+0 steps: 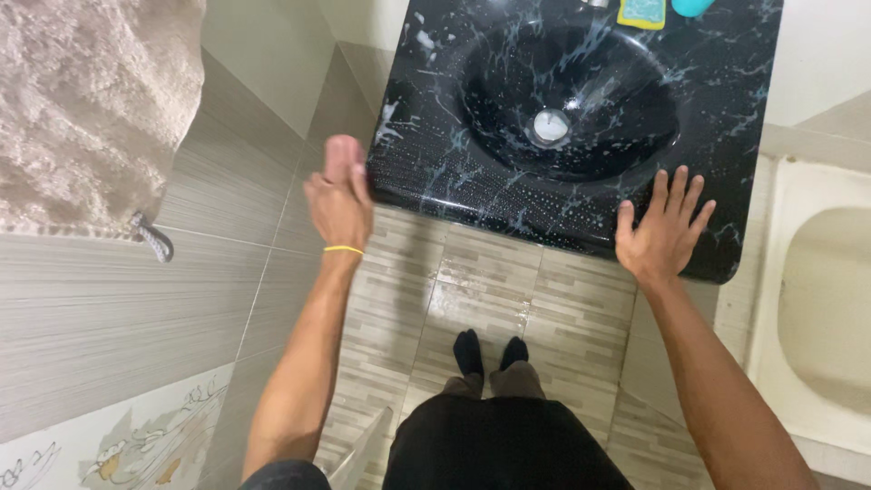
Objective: The person scrubs the surface and basin of a black marble-patterned bathroom sink with a pink sponge, applying soap and rinsing the area with water from the faucet.
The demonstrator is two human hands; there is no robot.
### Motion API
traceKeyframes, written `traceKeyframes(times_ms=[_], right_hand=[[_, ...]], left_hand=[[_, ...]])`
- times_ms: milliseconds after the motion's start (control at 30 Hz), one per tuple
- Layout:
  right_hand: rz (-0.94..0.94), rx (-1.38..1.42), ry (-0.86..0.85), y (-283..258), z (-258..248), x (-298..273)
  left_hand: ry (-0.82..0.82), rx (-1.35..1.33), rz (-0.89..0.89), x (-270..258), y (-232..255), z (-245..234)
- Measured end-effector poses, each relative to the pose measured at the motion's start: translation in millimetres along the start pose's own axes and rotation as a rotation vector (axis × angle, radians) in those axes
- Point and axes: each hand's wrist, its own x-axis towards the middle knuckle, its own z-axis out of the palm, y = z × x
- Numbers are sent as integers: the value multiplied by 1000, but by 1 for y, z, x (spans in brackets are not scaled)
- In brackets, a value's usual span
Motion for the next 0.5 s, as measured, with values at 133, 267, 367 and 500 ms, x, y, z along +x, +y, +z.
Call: traceKeyframes(times_ms=[133, 267, 367, 500], right_hand=[[-5, 7, 17, 1, 3, 1], [-16, -14, 39, 1, 2, 0], [-39, -10, 51, 3, -3, 1], [-23, 20, 46, 0, -6, -2]], left_hand=[[-175, -273, 313, -53, 89, 23], [-319, -504, 572, -92, 194, 22], [-350, -529, 620, -87, 224, 28], [-421, -339, 419, -28, 184, 70]])
